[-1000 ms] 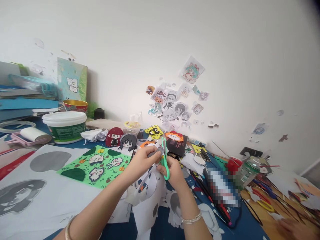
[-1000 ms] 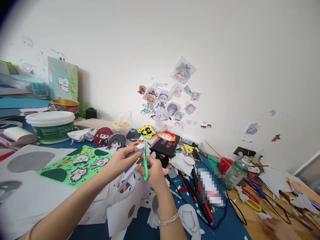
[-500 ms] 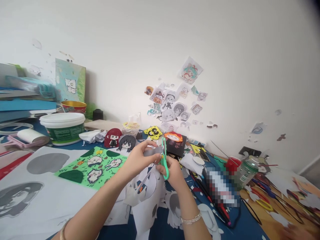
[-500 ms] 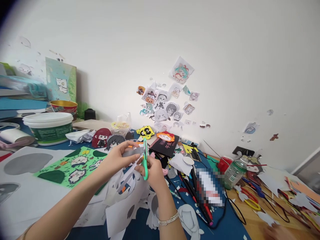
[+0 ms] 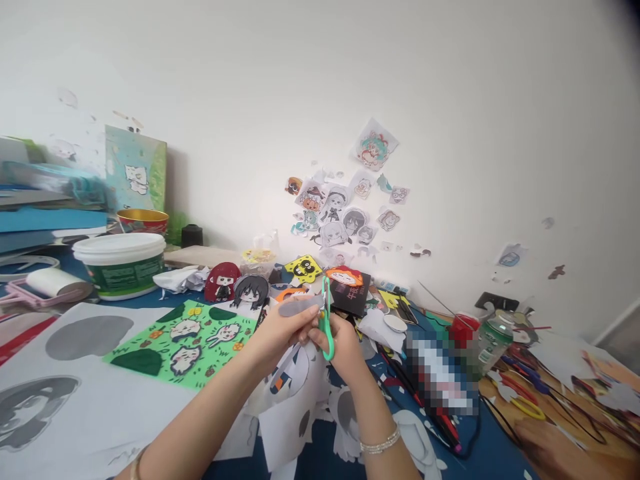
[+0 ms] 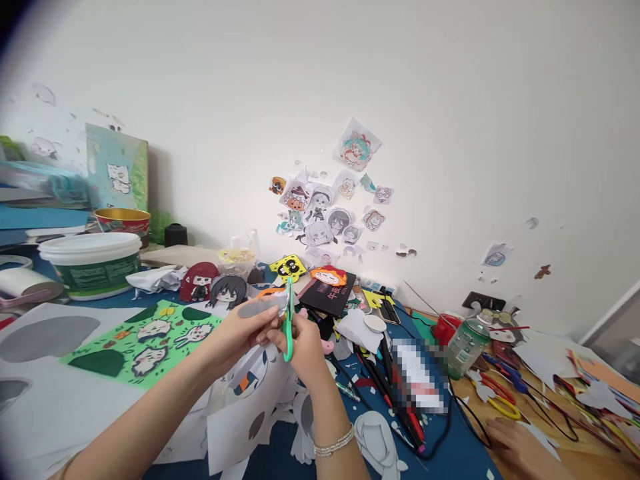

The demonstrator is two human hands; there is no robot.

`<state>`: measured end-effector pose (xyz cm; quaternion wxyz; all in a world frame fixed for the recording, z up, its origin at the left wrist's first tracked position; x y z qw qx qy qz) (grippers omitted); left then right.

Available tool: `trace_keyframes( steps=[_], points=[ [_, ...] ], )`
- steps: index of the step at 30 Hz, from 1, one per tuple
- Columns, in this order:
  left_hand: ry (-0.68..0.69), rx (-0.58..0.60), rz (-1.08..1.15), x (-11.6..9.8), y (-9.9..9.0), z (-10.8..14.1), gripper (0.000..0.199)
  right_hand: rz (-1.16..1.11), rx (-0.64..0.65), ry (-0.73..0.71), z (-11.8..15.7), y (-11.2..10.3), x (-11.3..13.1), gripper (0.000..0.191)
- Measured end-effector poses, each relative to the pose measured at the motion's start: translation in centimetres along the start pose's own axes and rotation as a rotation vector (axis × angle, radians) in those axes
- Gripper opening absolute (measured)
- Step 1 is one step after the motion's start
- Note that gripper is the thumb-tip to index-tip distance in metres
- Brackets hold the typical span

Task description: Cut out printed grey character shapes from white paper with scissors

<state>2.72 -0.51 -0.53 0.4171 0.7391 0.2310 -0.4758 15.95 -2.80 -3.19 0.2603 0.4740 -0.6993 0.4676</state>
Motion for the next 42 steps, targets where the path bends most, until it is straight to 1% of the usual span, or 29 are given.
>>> trace_keyframes(
  steps=[2,3,6,11,15,19,23,28,33,37,42],
  points=[
    [-0.011,0.017,-0.055,0.1,-0.1,-0.1,0.037,0.006,0.005,0.013,0.0,0.1,0.0,0.035],
    [-0.005,0.003,-0.104,0.1,-0.2,-0.2,0.039,0.014,0.008,0.017,0.0,0.1,0.0,0.035],
    [0.073,-0.094,-0.303,0.0,-0.2,-0.3,0.041,0.054,0.021,0.025,0.0,0.0,0.3,0.034],
    [0.229,-0.220,-0.555,-0.1,-0.4,-0.4,0.035,0.077,0.066,0.053,0.1,0.0,1.0,0.029],
    [0.285,-0.268,-0.760,0.0,-1.1,-0.4,0.030,0.024,0.124,0.045,0.1,0.1,1.2,0.030],
    [0.292,-0.256,-0.906,0.0,-1.8,-0.6,0.031,-0.004,0.168,0.065,0.1,0.1,1.1,0.031],
    [0.296,-0.225,-0.945,-0.4,-2.2,-0.7,0.031,0.030,0.169,0.096,0.2,0.0,1.0,0.034],
    [0.306,-0.190,-0.989,-1.1,-2.2,-0.5,0.029,-0.003,0.197,0.125,0.2,-0.1,1.1,0.039],
    [0.325,-0.132,-1.058,-1.4,-2.2,-0.5,0.029,-0.012,0.215,0.117,0.2,-0.1,1.0,0.041],
    [0.331,-0.115,-1.138,-1.4,-2.3,-0.5,0.027,-0.026,0.261,0.097,0.3,-0.2,1.1,0.042],
    [0.332,-0.112,-1.194,-1.5,-2.1,-0.3,0.026,-0.035,0.260,0.109,0.4,-0.4,1.2,0.046]
  ],
)
Point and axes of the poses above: each hand's wrist, its own z-axis away from the middle knuckle, its own y-axis out of the palm, x = y × z, the point moved 1 cm from there along -z, towards the middle knuckle, and after that the axes turned 7 degrees about z, right-handed, at the moved point
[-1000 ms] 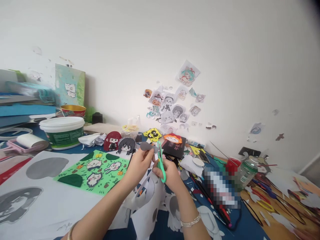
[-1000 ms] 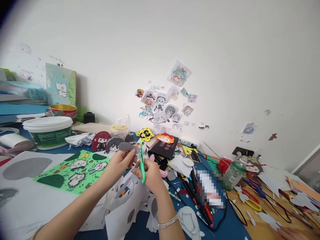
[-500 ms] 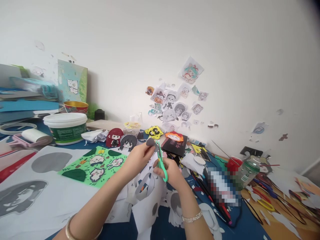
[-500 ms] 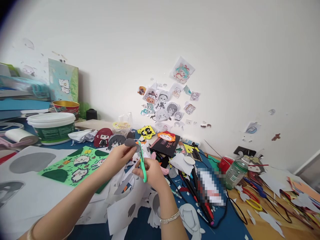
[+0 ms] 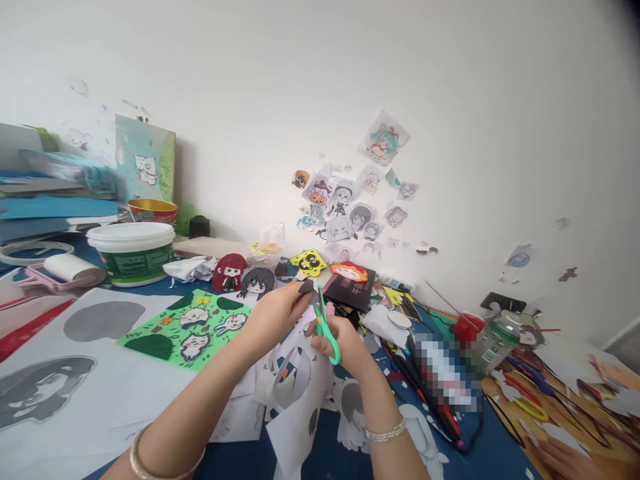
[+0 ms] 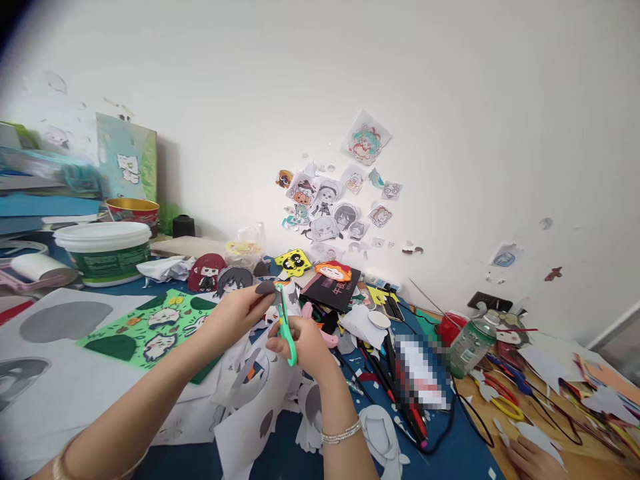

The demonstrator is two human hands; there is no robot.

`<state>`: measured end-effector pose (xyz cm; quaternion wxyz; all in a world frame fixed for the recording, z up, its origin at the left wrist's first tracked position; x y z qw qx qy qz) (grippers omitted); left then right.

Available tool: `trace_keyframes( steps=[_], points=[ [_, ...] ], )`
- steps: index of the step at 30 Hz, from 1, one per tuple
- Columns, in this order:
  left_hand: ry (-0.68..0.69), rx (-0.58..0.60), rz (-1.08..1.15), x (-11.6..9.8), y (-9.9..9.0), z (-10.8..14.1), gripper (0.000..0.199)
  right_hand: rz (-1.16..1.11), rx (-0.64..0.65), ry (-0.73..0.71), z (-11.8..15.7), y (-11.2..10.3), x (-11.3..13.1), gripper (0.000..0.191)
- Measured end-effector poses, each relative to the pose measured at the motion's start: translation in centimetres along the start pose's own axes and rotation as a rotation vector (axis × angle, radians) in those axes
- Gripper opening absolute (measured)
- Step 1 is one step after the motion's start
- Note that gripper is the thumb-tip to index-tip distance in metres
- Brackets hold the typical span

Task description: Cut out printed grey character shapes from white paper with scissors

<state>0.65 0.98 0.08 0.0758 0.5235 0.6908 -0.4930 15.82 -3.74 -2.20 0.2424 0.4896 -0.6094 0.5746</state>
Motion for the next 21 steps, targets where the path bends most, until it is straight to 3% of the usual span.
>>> trace_keyframes(
  steps=[10,21],
  points=[
    [0.017,0.072,0.029,-0.32,0.14,0.13,0.026,-0.001,-0.007,0.018,-0.04,-0.10,-0.09,0.046],
    [0.036,0.065,0.064,-0.39,0.11,0.26,0.027,-0.021,-0.003,0.006,-0.02,-0.02,-0.11,0.045]
  ],
)
Point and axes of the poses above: each hand's wrist, its own z-axis away from the middle knuckle, its own y-axis out of the palm, x = y × z, the point moved 1 cm from there along -z, towards the middle knuckle, and after that the axes turned 7 degrees about z, right-handed, at the moved point
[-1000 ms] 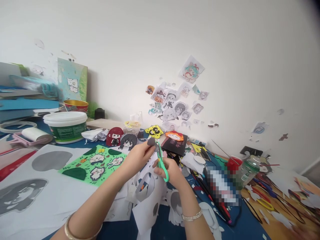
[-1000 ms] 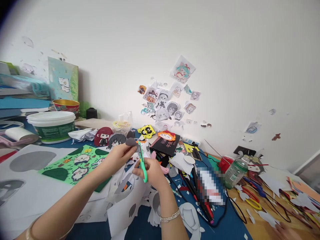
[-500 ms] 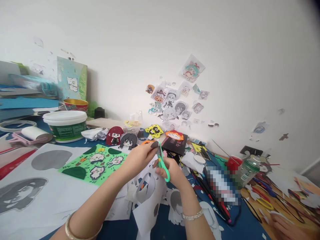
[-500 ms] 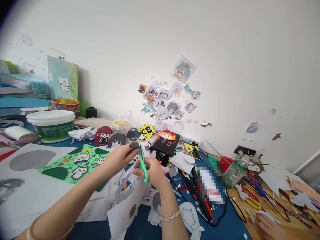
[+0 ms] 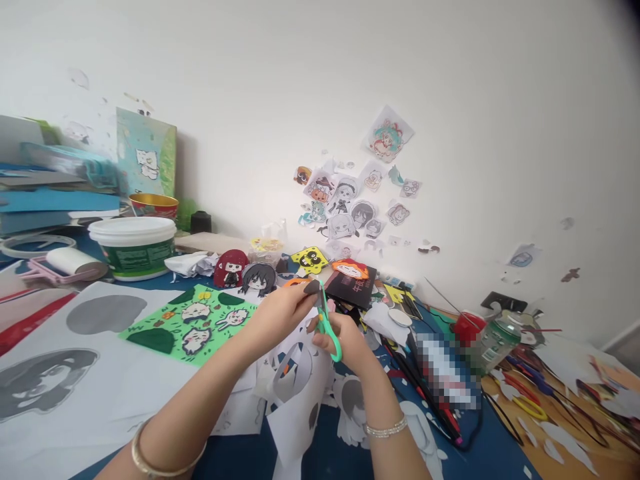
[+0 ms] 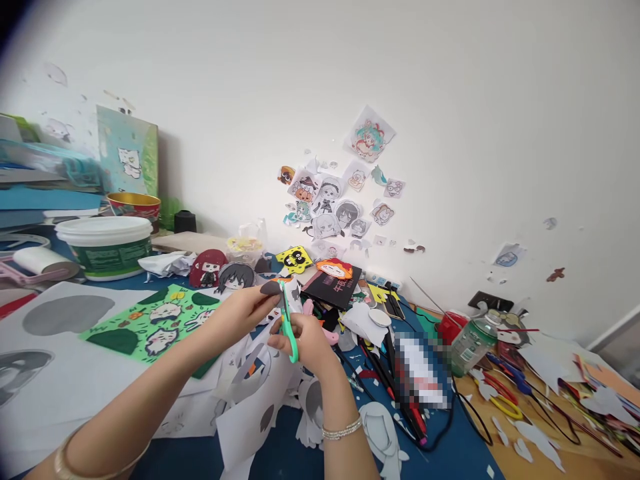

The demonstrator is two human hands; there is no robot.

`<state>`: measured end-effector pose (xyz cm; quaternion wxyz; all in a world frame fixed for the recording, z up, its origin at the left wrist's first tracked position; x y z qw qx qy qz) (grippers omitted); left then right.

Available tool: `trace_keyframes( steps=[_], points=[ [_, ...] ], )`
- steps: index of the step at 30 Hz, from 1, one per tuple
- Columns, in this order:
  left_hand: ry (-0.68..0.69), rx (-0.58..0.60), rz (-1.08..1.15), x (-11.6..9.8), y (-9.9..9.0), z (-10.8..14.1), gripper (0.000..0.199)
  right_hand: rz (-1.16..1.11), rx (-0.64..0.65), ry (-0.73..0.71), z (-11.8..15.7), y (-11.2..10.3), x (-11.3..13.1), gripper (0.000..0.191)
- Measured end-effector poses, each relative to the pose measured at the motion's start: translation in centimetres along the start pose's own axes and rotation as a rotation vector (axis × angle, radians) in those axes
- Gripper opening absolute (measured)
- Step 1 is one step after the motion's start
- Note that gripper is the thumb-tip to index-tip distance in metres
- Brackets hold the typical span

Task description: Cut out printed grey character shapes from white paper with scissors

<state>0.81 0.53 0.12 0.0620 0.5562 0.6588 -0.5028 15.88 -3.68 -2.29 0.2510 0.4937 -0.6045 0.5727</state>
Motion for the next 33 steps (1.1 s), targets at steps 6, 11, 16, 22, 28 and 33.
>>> trace_keyframes(
  steps=[6,11,16,22,28,33],
  points=[
    [0.002,-0.021,0.021,-0.1,-0.1,0.0,0.026,0.022,-0.007,-0.012,0.0,-0.2,-0.5,0.043],
    [-0.023,-0.026,0.049,0.1,0.0,0.0,0.027,0.034,-0.029,0.018,-0.1,-0.2,-0.6,0.043],
    [-0.063,-0.071,0.170,0.2,0.4,-0.1,0.029,0.035,-0.062,0.021,-0.2,-0.1,-0.5,0.047],
    [-0.139,-0.065,0.484,-0.7,0.4,0.0,0.024,0.019,-0.125,-0.065,-0.3,-0.2,-1.2,0.048],
    [-0.181,-0.057,0.552,-1.0,0.5,0.2,0.022,-0.043,-0.194,-0.130,-0.4,-0.1,-2.1,0.051],
    [-0.213,-0.145,0.560,-1.1,-0.2,0.2,0.022,-0.092,-0.207,-0.176,-0.3,-0.2,-1.8,0.048]
  ],
)
Point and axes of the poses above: each hand's wrist, its own z-axis away from the middle knuckle, its own y-axis out of the palm, x = y × z, the point moved 1 cm from there along -z, towards the middle knuckle, and after that the axes turned 7 degrees about z, right-handed, at the moved point
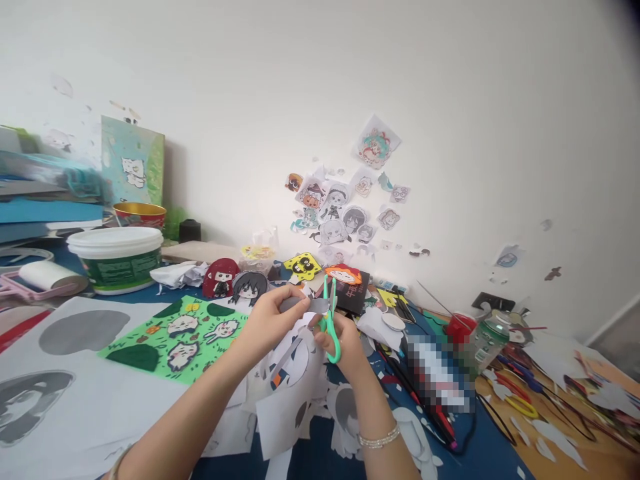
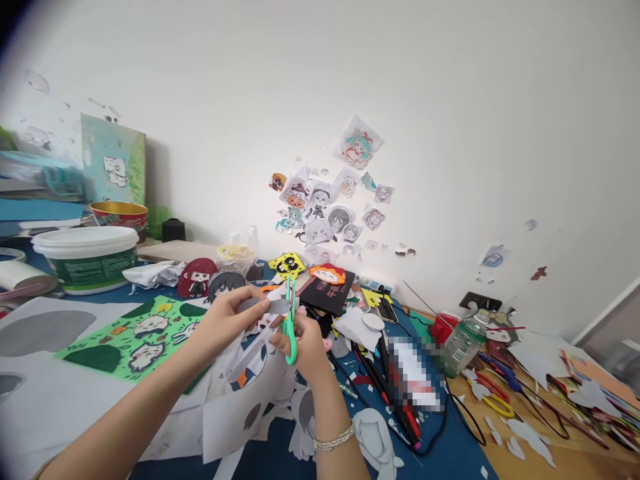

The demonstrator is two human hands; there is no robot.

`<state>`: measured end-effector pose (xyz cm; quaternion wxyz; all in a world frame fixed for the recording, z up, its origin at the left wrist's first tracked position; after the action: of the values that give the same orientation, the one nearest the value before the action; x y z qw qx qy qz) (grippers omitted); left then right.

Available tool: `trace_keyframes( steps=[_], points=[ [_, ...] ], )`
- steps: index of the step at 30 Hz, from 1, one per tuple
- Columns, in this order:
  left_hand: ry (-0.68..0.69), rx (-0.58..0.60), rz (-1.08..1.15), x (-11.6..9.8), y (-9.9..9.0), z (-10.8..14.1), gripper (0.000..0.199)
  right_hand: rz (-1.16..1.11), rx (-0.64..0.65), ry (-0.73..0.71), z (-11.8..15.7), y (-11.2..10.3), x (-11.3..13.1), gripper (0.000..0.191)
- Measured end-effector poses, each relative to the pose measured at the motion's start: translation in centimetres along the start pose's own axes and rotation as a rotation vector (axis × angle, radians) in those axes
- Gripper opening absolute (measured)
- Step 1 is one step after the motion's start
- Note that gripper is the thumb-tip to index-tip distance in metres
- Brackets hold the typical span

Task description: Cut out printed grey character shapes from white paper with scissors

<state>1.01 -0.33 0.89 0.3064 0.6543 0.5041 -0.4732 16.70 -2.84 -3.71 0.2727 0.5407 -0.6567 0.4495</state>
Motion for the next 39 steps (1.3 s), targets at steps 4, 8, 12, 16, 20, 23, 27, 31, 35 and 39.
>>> trace_keyframes(
  steps=[4,8,12,16,20,23,27,31,35,39],
  points=[
    [-0.006,0.087,0.006,-0.21,0.16,-0.02,0.023,-0.012,-0.053,-0.011,-0.01,-0.23,0.13,0.049],
    [-0.029,0.129,0.025,0.06,0.44,0.06,0.022,0.000,-0.055,-0.001,0.02,-0.42,-0.10,0.051],
    [0.011,0.101,-0.004,0.40,0.29,0.08,0.022,0.024,0.005,0.011,0.10,-0.48,-0.20,0.052],
    [0.042,0.147,-0.009,0.59,0.25,0.10,0.024,0.040,-0.007,0.009,0.11,-0.56,0.07,0.052],
    [0.049,0.168,0.006,0.50,0.33,0.13,0.024,0.031,-0.019,0.013,0.07,-0.66,0.10,0.051],
    [0.048,0.168,0.014,0.43,0.39,0.13,0.023,0.037,-0.022,0.019,0.03,-0.67,-0.09,0.049],
    [0.041,0.151,0.002,0.52,0.35,0.10,0.024,0.045,-0.035,0.016,-0.07,-0.56,-0.11,0.048],
    [0.051,0.122,-0.016,0.42,0.19,0.12,0.021,0.043,-0.037,0.017,-0.12,-0.42,0.10,0.048],
    [0.036,0.098,-0.016,0.12,0.15,0.19,0.018,0.065,-0.040,0.035,-0.06,-0.36,0.23,0.049],
    [0.027,0.089,-0.034,0.05,0.19,0.25,0.019,0.097,-0.055,0.033,-0.03,-0.34,0.42,0.049]
  ],
)
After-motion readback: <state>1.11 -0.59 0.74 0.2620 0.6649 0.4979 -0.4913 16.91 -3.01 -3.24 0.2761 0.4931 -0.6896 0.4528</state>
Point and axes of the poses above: each hand's wrist, its own z-axis away from the middle knuckle, its own y-axis out of the palm, x = y × z, the point moved 1 cm from there along -z, towards the middle knuckle, and after that the axes turned 7 degrees about z, right-handed, at the moved point
